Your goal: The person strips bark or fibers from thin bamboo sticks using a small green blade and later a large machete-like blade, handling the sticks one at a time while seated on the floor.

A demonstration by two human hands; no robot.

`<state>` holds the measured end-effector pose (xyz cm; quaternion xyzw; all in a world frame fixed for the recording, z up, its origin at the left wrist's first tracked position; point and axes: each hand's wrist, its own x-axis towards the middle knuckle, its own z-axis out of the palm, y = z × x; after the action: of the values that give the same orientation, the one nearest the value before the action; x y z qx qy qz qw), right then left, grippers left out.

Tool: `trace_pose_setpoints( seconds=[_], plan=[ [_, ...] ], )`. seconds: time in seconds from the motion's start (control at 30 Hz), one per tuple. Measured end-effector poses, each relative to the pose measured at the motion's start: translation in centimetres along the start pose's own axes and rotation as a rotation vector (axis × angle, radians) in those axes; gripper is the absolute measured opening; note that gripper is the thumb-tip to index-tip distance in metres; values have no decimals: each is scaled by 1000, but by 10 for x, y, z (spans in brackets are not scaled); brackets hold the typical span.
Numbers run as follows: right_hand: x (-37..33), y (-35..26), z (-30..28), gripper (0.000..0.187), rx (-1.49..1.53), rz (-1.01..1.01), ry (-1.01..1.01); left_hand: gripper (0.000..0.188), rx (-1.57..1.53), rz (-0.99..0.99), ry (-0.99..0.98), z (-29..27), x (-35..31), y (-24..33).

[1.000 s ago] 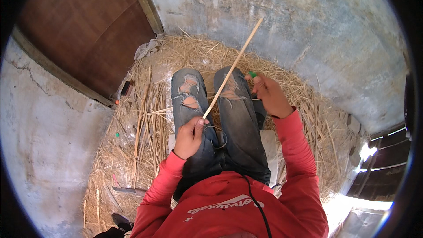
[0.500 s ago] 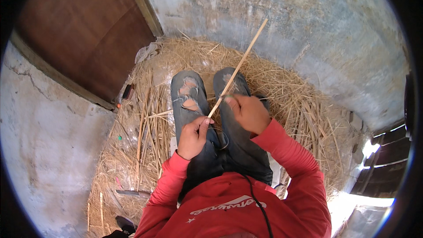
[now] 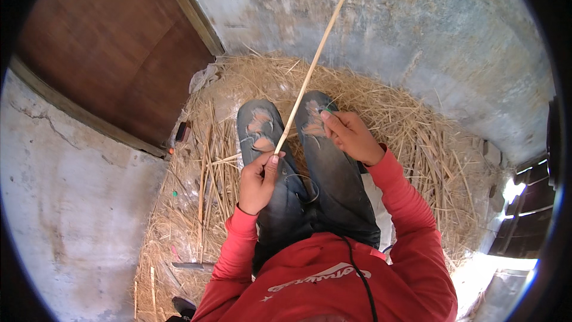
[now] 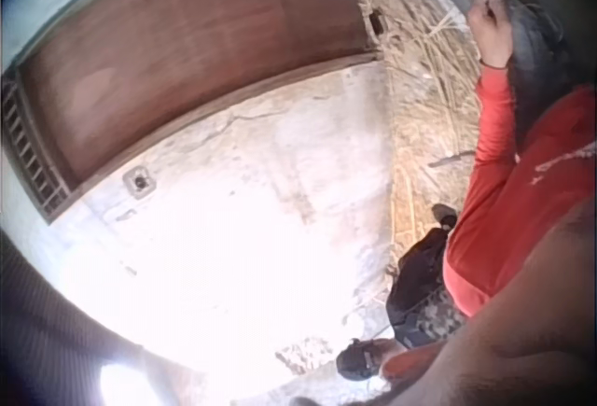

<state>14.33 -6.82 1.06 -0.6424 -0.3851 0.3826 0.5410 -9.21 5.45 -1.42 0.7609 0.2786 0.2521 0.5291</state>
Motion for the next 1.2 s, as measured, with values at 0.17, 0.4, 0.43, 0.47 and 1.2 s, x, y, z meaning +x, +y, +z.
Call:
trace_pose_setpoints(
  seconds=[0.17, 0.4, 0.43, 0.47, 1.2],
  plan=[
    [9, -6, 9, 27, -31, -348, 181, 25, -27, 48, 61, 5, 2, 3],
    [21, 0, 32, 24, 74, -393, 139, 28, 34, 98, 42, 16, 1, 1],
    [23, 2, 33, 25, 83, -396, 133, 29, 54, 77, 19, 16, 1, 4],
    [24, 2, 34, 25, 92, -399, 126, 29, 3, 84, 24, 18, 2, 8],
    [1, 21, 64, 36, -677, -353, 54, 31, 90, 143, 170, 24, 7, -6]
  ],
)
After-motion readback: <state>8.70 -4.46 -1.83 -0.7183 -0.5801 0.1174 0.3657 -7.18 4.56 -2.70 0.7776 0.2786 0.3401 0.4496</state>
